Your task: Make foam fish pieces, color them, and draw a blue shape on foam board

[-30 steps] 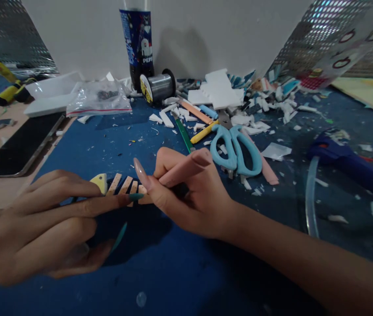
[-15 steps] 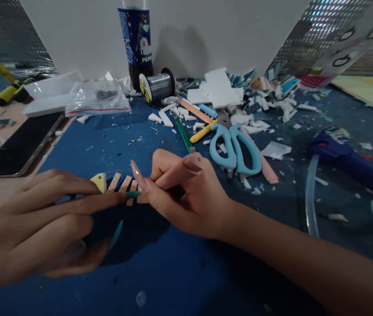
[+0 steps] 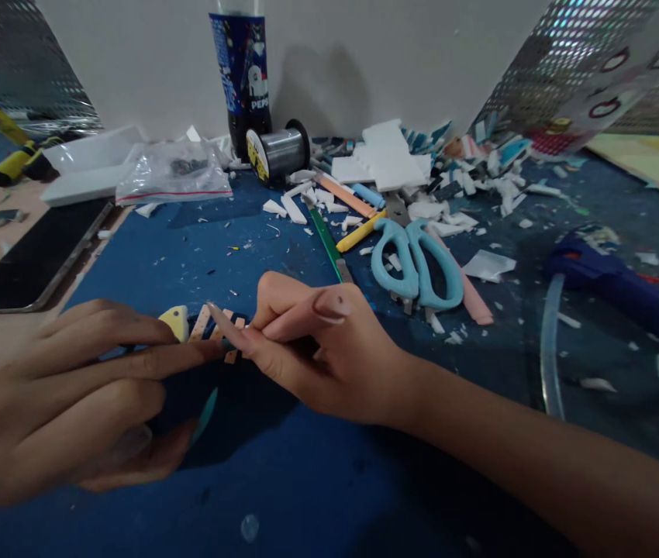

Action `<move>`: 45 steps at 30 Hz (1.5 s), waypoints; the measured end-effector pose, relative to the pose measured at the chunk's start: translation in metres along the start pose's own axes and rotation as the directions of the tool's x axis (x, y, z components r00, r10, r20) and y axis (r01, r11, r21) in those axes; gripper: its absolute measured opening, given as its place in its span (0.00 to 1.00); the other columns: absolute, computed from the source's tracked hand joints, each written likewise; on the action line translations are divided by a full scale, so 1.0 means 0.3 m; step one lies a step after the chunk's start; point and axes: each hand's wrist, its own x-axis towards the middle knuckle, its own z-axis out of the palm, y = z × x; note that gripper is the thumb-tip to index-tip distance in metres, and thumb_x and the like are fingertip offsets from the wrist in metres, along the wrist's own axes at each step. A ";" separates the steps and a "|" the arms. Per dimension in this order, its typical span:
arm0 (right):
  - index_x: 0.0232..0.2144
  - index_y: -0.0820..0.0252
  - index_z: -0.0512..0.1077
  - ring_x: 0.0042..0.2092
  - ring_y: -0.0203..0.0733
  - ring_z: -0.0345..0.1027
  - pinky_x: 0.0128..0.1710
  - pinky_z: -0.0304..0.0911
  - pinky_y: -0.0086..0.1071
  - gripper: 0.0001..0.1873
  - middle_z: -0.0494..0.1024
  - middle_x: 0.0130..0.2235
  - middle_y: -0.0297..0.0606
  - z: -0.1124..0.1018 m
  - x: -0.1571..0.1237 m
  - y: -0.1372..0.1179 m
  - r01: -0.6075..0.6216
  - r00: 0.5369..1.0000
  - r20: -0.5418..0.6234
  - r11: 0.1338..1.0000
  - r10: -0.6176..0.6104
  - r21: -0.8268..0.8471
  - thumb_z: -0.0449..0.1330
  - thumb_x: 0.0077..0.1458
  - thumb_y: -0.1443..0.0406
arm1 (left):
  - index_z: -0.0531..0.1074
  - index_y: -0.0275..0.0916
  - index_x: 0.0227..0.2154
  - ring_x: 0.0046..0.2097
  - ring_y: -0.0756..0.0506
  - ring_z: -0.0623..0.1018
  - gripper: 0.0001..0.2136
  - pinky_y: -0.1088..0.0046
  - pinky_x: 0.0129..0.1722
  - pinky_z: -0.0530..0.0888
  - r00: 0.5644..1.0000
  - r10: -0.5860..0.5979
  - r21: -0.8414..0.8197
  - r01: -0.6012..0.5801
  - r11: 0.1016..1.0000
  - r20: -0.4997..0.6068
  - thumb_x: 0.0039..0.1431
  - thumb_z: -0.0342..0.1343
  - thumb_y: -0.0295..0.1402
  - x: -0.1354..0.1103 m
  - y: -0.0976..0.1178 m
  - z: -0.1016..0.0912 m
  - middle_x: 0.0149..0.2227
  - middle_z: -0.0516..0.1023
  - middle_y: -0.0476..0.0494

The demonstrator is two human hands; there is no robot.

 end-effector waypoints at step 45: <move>0.18 0.60 0.65 0.24 0.30 0.63 0.23 0.62 0.25 0.14 0.68 0.21 0.32 -0.014 -0.001 -0.019 -0.003 1.000 0.005 0.999 0.003 -0.035 0.55 0.54 0.75 | 0.60 0.40 0.19 0.30 0.43 0.74 0.13 0.65 0.20 0.70 1.000 -0.001 -0.008 0.001 1.000 -0.014 0.48 0.60 0.33 -0.011 -0.001 0.004 0.30 0.76 0.41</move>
